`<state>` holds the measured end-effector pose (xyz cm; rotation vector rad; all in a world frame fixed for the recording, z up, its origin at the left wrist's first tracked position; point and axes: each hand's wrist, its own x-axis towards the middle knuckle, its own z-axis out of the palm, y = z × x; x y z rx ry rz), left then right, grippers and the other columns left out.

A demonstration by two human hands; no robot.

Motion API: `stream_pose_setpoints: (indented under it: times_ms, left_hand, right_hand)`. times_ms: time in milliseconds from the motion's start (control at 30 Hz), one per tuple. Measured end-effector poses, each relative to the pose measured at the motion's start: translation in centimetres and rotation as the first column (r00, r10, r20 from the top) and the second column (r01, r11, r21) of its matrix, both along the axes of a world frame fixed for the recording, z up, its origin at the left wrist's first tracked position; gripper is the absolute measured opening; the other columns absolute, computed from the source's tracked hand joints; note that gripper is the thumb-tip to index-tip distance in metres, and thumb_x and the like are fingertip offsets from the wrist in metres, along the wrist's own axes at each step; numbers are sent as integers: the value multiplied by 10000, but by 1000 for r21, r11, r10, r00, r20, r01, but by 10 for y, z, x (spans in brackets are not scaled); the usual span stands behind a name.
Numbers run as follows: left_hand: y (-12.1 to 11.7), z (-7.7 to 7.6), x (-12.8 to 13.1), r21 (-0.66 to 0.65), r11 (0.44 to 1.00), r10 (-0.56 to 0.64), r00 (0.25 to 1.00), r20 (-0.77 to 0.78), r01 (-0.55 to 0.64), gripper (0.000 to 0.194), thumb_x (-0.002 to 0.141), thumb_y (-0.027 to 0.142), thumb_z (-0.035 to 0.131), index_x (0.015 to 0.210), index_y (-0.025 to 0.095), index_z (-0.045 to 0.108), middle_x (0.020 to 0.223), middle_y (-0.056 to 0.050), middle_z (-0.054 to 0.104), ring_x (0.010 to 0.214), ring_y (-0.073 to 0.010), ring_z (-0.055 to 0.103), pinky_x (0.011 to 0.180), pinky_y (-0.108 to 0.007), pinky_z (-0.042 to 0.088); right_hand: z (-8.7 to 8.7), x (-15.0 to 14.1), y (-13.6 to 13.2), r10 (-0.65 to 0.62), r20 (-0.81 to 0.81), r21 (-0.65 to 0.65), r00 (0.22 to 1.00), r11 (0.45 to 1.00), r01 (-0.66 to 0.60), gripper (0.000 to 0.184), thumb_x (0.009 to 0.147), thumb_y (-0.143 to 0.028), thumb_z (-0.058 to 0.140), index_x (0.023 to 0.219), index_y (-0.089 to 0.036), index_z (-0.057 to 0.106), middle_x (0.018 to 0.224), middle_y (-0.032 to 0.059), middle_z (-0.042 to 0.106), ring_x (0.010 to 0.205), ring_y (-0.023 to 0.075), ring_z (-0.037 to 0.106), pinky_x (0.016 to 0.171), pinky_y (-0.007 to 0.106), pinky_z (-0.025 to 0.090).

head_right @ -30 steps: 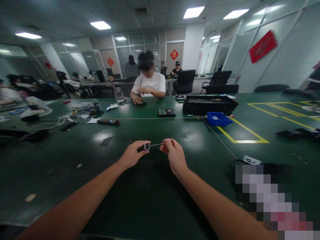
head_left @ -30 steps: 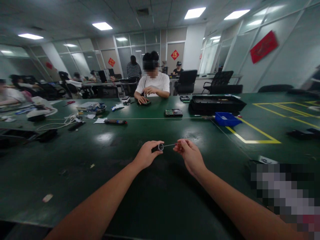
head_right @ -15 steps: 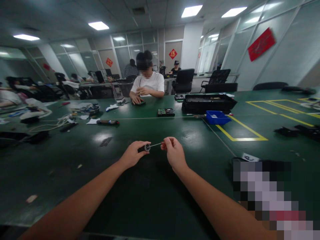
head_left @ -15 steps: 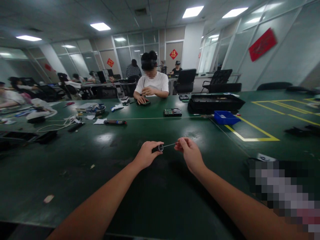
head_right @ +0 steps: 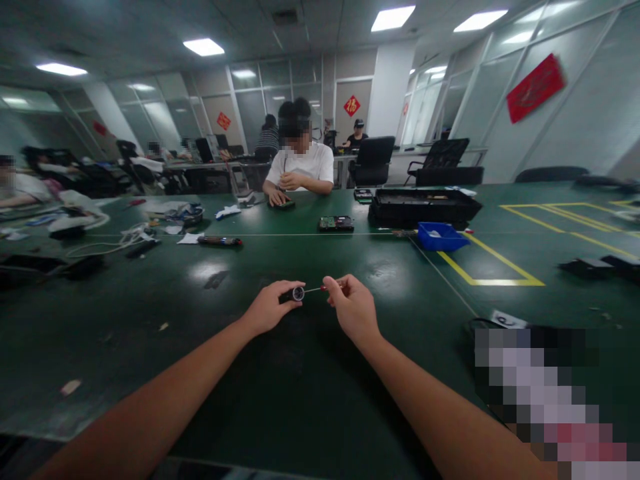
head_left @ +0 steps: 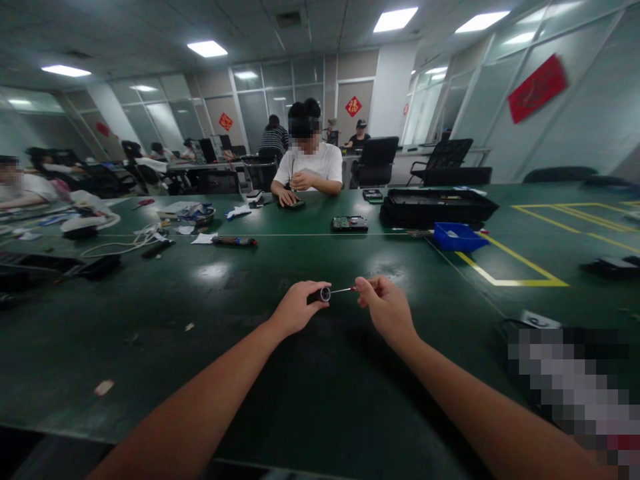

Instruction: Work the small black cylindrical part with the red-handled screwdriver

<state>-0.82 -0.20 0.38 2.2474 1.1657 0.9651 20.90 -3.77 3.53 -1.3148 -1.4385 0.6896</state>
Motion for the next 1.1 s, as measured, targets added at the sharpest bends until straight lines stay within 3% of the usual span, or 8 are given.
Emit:
stream_pose_setpoints:
  times_ms: [133,333,533,667,833,967,1100]
  left_hand:
    - [-1,1,-1,-14,1000,10,1000,20,-10,418,862,248,715,1273,271,647,1215,-32,682,1144,-229,600,1040,-397,425]
    - [0,0,-2,-21,1000,14,1000,11,-14,418,861,243,715,1272,269,646,1224,-31,675,1144,-225,597,1049,-397,424]
    - [1,-1,-1,-7,1000,9,1000,18,-8,406,858,228,714,1257,259,654,1203,-39,679,1129,-223,604,1037,-394,436]
    - [1,0,-2,-6,1000,22,1000,13,-22,410,858,231,711,1262,260,650,1209,-41,678,1139,-230,604,1048,-408,434]
    - [1,-2,-2,1,1000,7,1000,-4,-7,410,860,229,709,1265,260,649,1209,-45,675,1138,-229,603,1040,-400,440]
    - [1,-2,-1,6,999,-41,998,-37,41,400,856,200,706,1250,251,658,1182,-43,684,1109,-220,612,1029,-394,440]
    - [2,2,-2,68,996,-54,999,6,54,397,873,200,694,1263,248,644,1218,-42,676,1150,-207,595,1041,-384,427]
  right_hand:
    - [4,1,-3,-17,36,-16,999,1000,18,387,890,-555,602,728,-204,615,589,13,632,534,160,572,569,303,444]
    - [-9,1,3,101,-80,53,992,994,-97,245,891,-396,582,1033,-200,622,848,41,693,727,191,650,667,324,506]
    - [-8,0,1,91,30,-3,995,996,-91,331,971,-492,464,961,-211,638,618,-13,579,569,170,561,560,304,434]
    - [-12,-1,1,111,-75,46,991,993,-108,252,954,-402,492,1103,-226,594,732,-4,615,677,184,598,635,318,468]
    - [-15,-2,3,140,-103,56,985,989,-134,240,956,-413,486,1039,-227,613,741,6,616,703,188,599,681,335,483]
    - [-16,-5,7,114,-329,25,937,993,-112,265,873,-457,631,995,-223,607,844,33,664,773,196,640,782,374,531]
    - [-19,-3,15,92,-599,-83,795,981,-176,233,865,-446,654,893,-216,632,827,53,662,740,201,649,795,415,578]
